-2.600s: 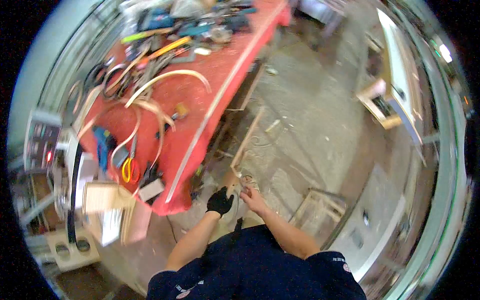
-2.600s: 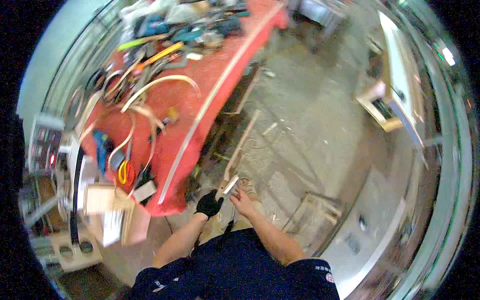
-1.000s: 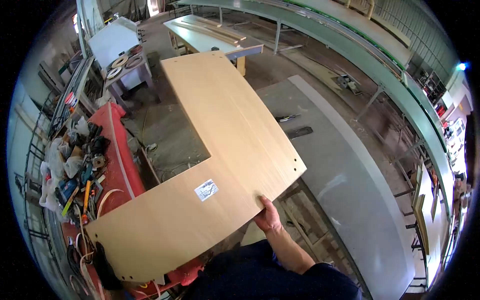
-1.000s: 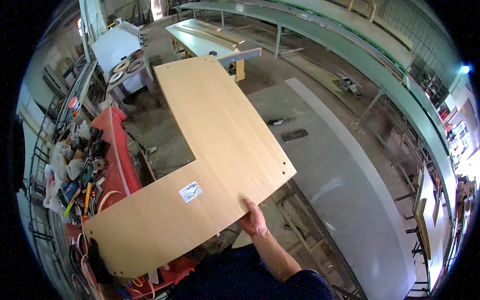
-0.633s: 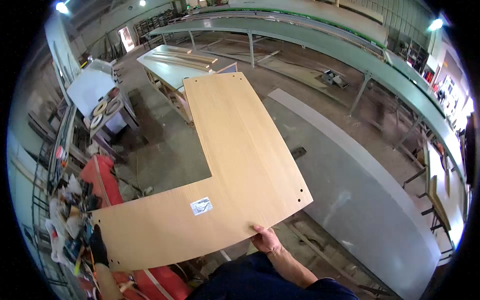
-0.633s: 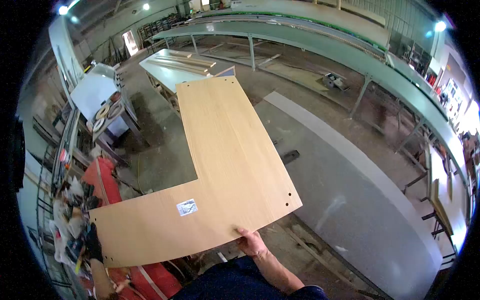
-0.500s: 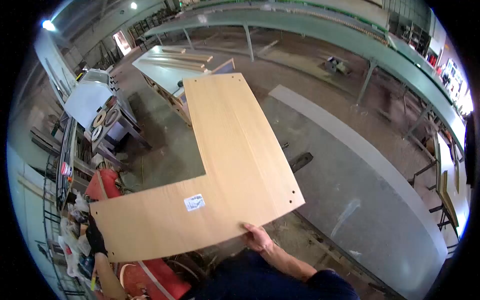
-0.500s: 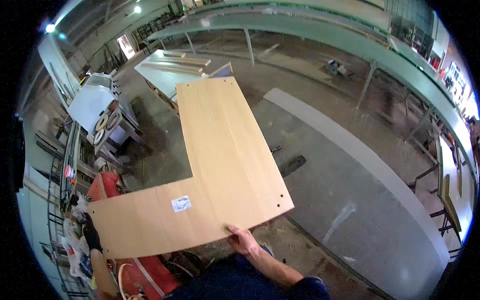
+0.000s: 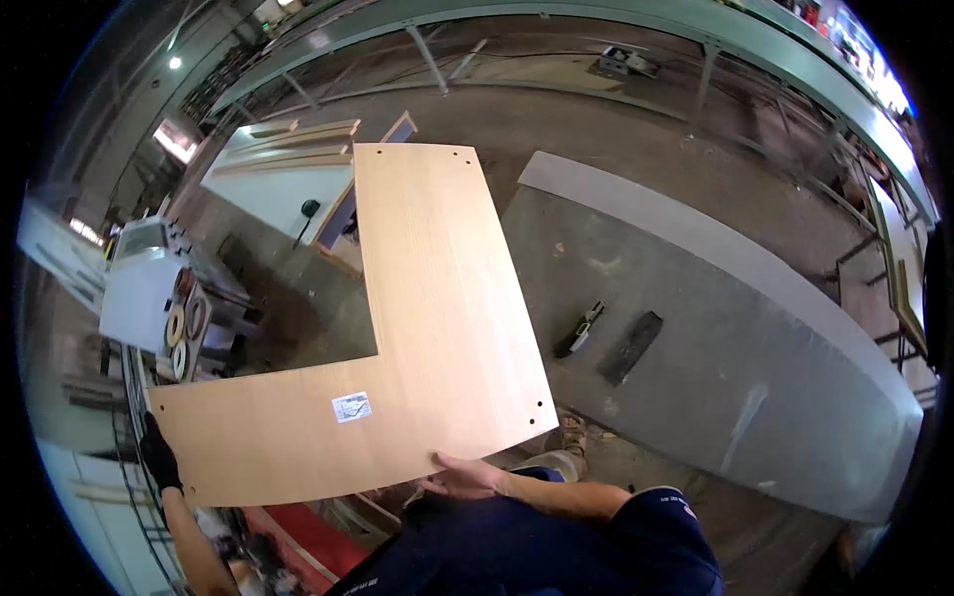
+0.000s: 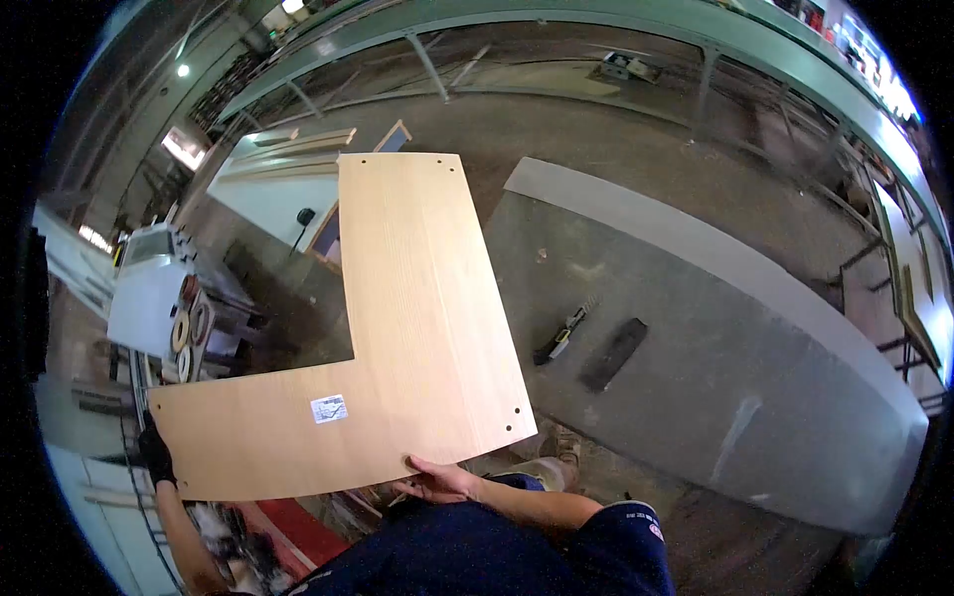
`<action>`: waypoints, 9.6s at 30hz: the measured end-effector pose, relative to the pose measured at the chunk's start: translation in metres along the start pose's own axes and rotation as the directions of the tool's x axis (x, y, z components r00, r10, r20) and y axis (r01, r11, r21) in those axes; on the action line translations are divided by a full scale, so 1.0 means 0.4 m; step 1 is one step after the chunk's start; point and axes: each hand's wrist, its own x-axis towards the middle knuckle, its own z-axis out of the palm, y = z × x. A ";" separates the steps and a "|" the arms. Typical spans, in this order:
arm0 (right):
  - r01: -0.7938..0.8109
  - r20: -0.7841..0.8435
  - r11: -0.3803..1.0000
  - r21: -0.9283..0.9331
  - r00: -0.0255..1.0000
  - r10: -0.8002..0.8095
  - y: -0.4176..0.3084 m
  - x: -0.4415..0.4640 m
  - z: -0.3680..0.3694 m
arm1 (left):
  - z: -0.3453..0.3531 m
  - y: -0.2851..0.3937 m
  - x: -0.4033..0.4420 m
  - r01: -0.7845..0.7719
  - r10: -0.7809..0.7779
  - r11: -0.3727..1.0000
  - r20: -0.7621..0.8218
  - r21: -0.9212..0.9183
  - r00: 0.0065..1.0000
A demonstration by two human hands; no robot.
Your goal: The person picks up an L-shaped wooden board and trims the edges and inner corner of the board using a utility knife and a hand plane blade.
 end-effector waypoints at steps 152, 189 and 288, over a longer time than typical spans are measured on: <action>0.674 -0.683 0.246 -0.697 -0.728 0.061 -0.137 1.313 -0.187 | 1.846 0.666 0.425 0.004 0.176 -0.287 -0.057 -0.958 -0.983; 0.539 -0.858 -0.801 -0.261 -0.510 -0.064 -0.297 1.459 -0.090 | 1.559 0.713 0.432 -0.045 -0.144 -0.800 0.263 -0.599 -0.954; -0.525 0.085 0.612 -0.592 -0.795 -0.600 -1.621 0.041 0.183 | 2.467 2.051 0.108 0.259 0.314 0.949 0.518 -0.177 -0.796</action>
